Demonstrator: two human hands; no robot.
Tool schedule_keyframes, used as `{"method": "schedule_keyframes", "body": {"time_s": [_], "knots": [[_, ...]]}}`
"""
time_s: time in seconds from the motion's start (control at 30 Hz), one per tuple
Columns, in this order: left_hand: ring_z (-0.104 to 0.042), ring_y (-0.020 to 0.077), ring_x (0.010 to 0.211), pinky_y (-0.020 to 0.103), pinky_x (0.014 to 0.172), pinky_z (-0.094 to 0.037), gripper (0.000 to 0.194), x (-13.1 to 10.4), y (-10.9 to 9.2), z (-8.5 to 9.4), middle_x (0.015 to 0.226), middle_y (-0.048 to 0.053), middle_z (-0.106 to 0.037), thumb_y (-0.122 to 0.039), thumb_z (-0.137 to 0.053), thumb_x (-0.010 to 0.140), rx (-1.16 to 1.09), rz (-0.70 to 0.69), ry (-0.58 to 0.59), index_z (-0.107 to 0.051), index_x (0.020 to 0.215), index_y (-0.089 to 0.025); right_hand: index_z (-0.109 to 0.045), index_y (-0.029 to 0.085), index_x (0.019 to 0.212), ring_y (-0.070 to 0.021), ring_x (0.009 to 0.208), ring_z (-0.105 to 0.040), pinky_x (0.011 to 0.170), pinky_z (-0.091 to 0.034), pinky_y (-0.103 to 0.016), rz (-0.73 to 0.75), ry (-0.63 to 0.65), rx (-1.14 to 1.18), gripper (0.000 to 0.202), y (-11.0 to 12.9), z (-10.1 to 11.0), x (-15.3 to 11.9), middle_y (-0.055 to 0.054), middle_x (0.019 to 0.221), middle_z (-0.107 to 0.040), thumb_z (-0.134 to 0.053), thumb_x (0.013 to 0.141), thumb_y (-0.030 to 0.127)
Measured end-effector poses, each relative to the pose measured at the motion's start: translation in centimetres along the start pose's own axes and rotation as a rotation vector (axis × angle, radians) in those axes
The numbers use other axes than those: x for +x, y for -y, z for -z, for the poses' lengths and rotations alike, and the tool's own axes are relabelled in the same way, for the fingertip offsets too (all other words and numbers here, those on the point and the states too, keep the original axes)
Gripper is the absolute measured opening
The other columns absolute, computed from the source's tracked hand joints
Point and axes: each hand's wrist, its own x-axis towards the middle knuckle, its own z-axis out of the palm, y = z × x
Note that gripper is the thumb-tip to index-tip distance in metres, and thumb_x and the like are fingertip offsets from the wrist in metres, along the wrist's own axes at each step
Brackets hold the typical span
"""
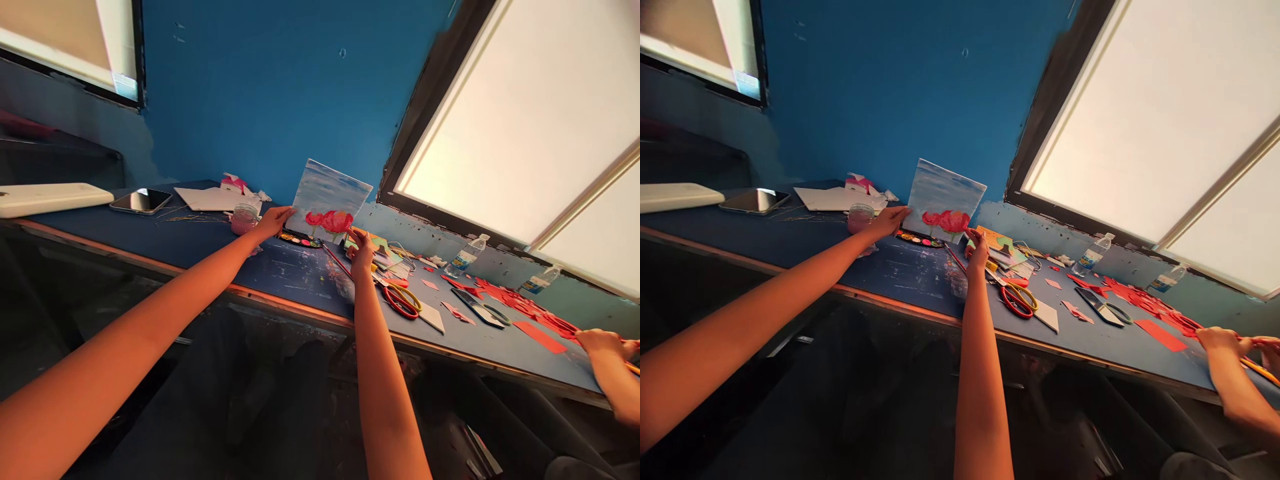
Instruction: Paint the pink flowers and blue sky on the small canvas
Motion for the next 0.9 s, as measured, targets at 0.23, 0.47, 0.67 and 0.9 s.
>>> {"method": "schedule_keyframes", "body": {"time_s": [0.23,0.47,0.67,0.9], "knots": [[-0.037,0.0135,0.036,0.025,0.047,-0.033,0.049,-0.1,-1.5,-0.3,0.038,-0.007,-0.036,-0.045,-0.038,0.102,0.077,0.164,-0.014,-0.064,0.121,-0.008,-0.064,0.018,0.097,-0.0023,0.037,-0.032,0.038,-0.026,-0.02,-0.001,0.003,-0.022,0.038,0.1,-0.3,-0.2,-0.005,0.113,-0.075,-0.036,0.099,0.044],[-0.049,0.0163,0.044,0.027,0.053,-0.04,0.045,0.3,-0.2,-0.1,0.045,-0.005,-0.044,-0.05,-0.047,0.095,0.066,0.077,0.037,-0.064,0.113,-0.012,-0.064,0.02,0.099,-0.0025,0.038,-0.034,0.039,-0.028,-0.021,-0.001,0.012,-0.032,0.04,-0.2,0.0,0.1,-0.004,0.117,-0.074,-0.039,0.097,0.05],[-0.048,0.0139,0.045,0.027,0.053,-0.039,0.053,0.5,0.6,0.2,0.05,-0.005,-0.047,-0.062,-0.066,0.082,0.098,0.034,0.085,-0.065,0.106,-0.014,-0.064,0.02,0.1,-0.0028,0.039,-0.036,0.04,-0.031,-0.02,-0.005,-0.009,-0.02,0.038,-0.2,0.2,0.2,-0.003,0.115,-0.075,-0.037,0.099,0.047],[-0.069,0.0261,0.092,0.026,0.066,-0.051,0.073,1.3,-0.3,0.2,0.111,0.016,-0.073,-0.06,-0.066,0.083,0.117,0.155,-0.012,-0.057,0.135,-0.009,-0.065,0.017,0.091,-0.0043,0.035,-0.034,0.038,-0.028,-0.02,-0.005,-0.03,-0.075,0.042,-0.5,0.0,0.7,-0.002,0.082,-0.076,-0.035,0.102,0.044]]}}
